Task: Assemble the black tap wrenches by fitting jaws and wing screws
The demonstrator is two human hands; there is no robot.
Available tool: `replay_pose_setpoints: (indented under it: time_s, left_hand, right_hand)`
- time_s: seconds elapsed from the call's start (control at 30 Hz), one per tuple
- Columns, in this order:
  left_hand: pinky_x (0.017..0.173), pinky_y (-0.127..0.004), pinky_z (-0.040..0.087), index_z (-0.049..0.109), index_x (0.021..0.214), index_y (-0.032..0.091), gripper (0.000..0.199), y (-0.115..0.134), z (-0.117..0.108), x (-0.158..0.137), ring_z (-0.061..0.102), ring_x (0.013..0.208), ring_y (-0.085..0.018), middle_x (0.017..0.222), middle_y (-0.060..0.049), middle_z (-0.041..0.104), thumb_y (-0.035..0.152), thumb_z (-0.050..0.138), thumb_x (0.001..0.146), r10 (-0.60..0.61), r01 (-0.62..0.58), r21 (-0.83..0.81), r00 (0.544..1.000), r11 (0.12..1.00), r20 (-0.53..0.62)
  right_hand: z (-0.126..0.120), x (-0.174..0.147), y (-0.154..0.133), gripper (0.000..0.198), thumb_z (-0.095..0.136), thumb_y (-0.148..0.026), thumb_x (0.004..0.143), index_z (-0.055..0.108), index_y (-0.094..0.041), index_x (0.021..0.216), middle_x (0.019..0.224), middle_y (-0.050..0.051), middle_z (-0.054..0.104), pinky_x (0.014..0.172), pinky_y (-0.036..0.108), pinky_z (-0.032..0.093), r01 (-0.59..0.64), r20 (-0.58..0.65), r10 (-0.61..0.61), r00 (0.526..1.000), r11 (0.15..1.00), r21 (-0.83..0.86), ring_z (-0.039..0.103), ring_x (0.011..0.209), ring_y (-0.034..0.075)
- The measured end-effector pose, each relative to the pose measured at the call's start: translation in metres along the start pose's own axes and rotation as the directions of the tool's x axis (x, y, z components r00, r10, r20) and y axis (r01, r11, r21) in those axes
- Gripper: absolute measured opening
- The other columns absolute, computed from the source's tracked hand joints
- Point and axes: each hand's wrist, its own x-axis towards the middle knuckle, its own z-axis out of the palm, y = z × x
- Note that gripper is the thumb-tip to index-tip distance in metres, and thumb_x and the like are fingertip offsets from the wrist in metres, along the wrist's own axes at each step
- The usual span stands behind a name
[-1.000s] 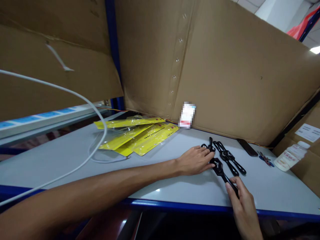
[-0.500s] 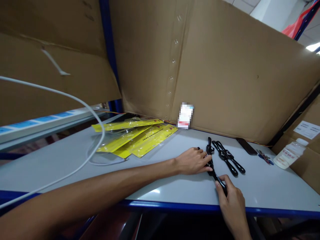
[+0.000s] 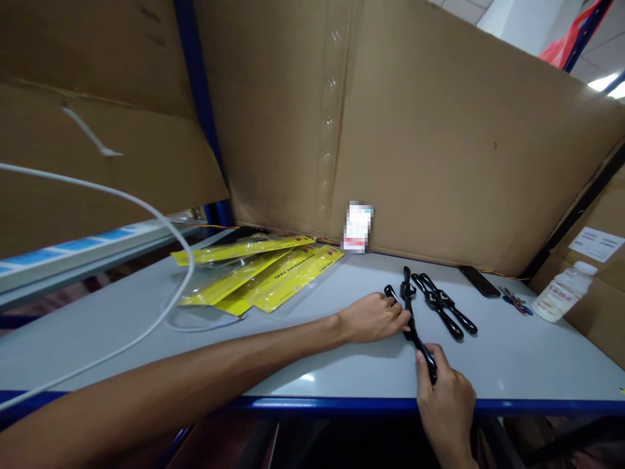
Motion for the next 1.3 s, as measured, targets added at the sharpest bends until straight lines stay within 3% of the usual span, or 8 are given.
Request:
replay_pose_setpoints:
  time_s: [0.13,0.27,0.33,0.57,0.8,1.0,1.13,1.3]
  left_hand:
    - [0.061,-0.030,0.047,0.061,0.086,0.015,0.029,0.006,-0.003,0.003,0.068,0.069,-0.022,0.072,-0.009,0.068,0.029,0.044,0.104,-0.122,0.136,-0.144,0.987,0.980,0.106]
    - [0.059,-0.028,0.044,0.059,0.079,0.018,0.034,0.010,-0.004,0.006,0.069,0.069,-0.021,0.074,-0.006,0.069,0.029,0.039,0.104,-0.371,0.418,-0.317,0.907,0.851,0.200]
    - [0.059,-0.027,0.042,0.059,0.082,0.019,0.029,0.010,-0.004,0.007,0.069,0.072,-0.021,0.076,-0.004,0.070,0.028,0.040,0.102,-0.431,0.481,-0.346,0.876,0.805,0.215]
    - [0.062,-0.030,0.045,0.058,0.097,0.018,0.022,0.017,-0.016,0.001,0.070,0.076,-0.023,0.092,-0.007,0.073,0.034,0.044,0.102,-0.239,0.285,-0.301,0.954,0.910,0.179]
    - [0.061,-0.028,0.044,0.059,0.086,0.019,0.026,0.011,-0.009,0.007,0.069,0.073,-0.021,0.079,-0.005,0.071,0.028,0.040,0.102,-0.445,0.494,-0.355,0.869,0.793,0.215]
    - [0.064,-0.030,0.046,0.059,0.095,0.018,0.019,0.016,-0.012,0.003,0.070,0.075,-0.022,0.089,-0.006,0.072,0.033,0.047,0.099,-0.266,0.304,-0.336,0.951,0.891,0.155]
    - [0.064,-0.029,0.046,0.060,0.086,0.019,0.031,0.015,-0.011,0.004,0.070,0.074,-0.022,0.083,-0.006,0.071,0.034,0.040,0.104,-0.322,0.366,-0.356,0.930,0.860,0.179]
    - [0.061,-0.028,0.045,0.060,0.086,0.019,0.027,0.012,-0.007,0.006,0.069,0.072,-0.022,0.076,-0.005,0.069,0.028,0.040,0.102,-0.388,0.430,-0.357,0.903,0.829,0.186]
  right_hand:
    - [0.000,-0.002,-0.001,0.033,0.039,-0.037,0.102,0.068,-0.022,0.106,0.065,0.006,0.071,0.057,0.029,0.032,0.022,0.002,-0.022,1.000,0.999,-0.025,0.068,0.060,0.024]
    - [-0.001,-0.002,-0.002,0.032,0.040,-0.037,0.102,0.068,-0.022,0.107,0.067,0.006,0.072,0.057,0.028,0.031,0.018,-0.008,-0.018,1.000,0.999,-0.029,0.067,0.059,0.024]
    - [-0.001,-0.002,-0.002,0.032,0.041,-0.037,0.101,0.068,-0.022,0.106,0.066,0.006,0.072,0.057,0.028,0.031,0.017,-0.017,-0.018,1.000,1.000,-0.019,0.067,0.059,0.024]
    - [-0.001,-0.002,-0.004,0.034,0.039,-0.037,0.102,0.068,-0.022,0.108,0.064,0.006,0.071,0.056,0.029,0.030,-0.014,-0.039,0.013,0.999,0.999,-0.045,0.066,0.057,0.025]
    - [0.001,-0.002,0.000,0.038,0.035,-0.039,0.102,0.067,-0.021,0.108,0.063,0.006,0.071,0.056,0.029,0.032,0.037,-0.037,-0.038,0.999,0.999,-0.030,0.067,0.057,0.024]
    - [0.002,-0.002,-0.001,0.036,0.036,-0.037,0.102,0.067,-0.021,0.109,0.065,0.006,0.072,0.056,0.029,0.031,-0.002,-0.043,-0.001,0.999,0.998,-0.065,0.066,0.056,0.023]
    - [0.000,-0.002,-0.001,0.034,0.038,-0.038,0.102,0.067,-0.021,0.110,0.066,0.006,0.072,0.057,0.029,0.032,0.025,-0.017,-0.026,1.000,0.999,-0.043,0.067,0.059,0.023]
    - [0.000,-0.003,-0.001,0.034,0.037,-0.037,0.103,0.067,-0.021,0.108,0.064,0.006,0.071,0.056,0.029,0.031,0.022,-0.017,-0.023,1.000,0.999,-0.043,0.067,0.058,0.024]
